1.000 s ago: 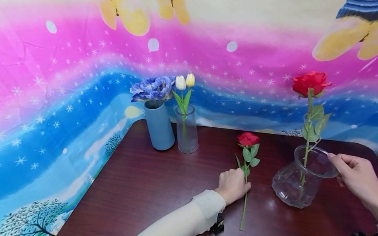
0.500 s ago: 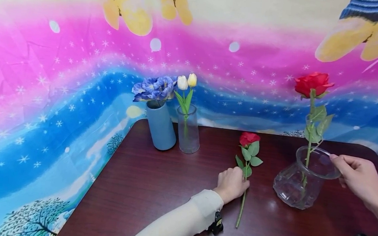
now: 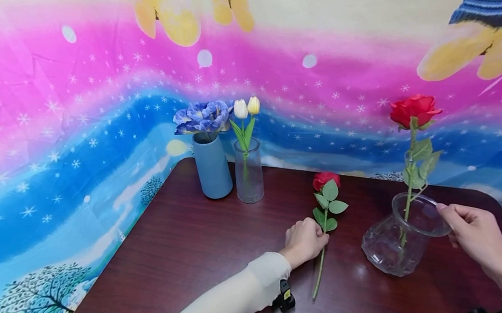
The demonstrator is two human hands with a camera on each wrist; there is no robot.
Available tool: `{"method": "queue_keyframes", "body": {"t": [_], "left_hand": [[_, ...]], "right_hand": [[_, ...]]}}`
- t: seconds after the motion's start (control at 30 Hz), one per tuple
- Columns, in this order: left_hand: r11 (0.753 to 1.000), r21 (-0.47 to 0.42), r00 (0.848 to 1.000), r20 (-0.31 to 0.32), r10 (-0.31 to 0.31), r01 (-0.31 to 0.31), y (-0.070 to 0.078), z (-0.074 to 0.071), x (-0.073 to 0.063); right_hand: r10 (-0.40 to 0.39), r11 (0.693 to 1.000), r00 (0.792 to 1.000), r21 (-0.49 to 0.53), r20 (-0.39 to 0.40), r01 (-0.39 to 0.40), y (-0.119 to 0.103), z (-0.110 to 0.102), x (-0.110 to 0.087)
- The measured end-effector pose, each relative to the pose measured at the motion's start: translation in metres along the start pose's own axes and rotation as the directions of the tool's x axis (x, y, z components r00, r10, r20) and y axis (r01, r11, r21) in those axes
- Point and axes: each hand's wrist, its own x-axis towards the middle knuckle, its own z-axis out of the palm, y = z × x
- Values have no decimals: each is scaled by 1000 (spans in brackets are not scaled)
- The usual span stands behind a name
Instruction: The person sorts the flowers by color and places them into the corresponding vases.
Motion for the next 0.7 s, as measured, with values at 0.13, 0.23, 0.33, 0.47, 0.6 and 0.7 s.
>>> {"method": "queue_keyframes", "body": {"t": [0.13, 0.23, 0.33, 0.47, 0.6, 0.7], "left_hand": [[1000, 9, 1000, -13, 18, -17, 1, -1, -3], [1000, -4, 1000, -16, 26, -26, 1, -2, -5], [999, -20, 999, -21, 28, -28, 2, -3, -6], [999, -29, 999, -42, 30, -31, 5, -8, -8], [998, -44, 997, -69, 38, -41, 9, -15, -11], [997, -62, 995, -89, 42, -47, 11, -21, -13]], "right_hand": [[-2, 1000, 1000, 14, -3, 2, 0, 0, 0], [-8, 1000, 1000, 30, -1, 8, 1, -1, 0], [-4, 999, 1000, 38, -1, 4, 1, -1, 0], [-1, 1000, 1000, 17, 0, 1, 1, 0, -2], [-10, 1000, 1000, -4, -1, 10, 0, 0, -2], [-10, 1000, 1000, -12, -2, 10, 0, 1, -2]]}}
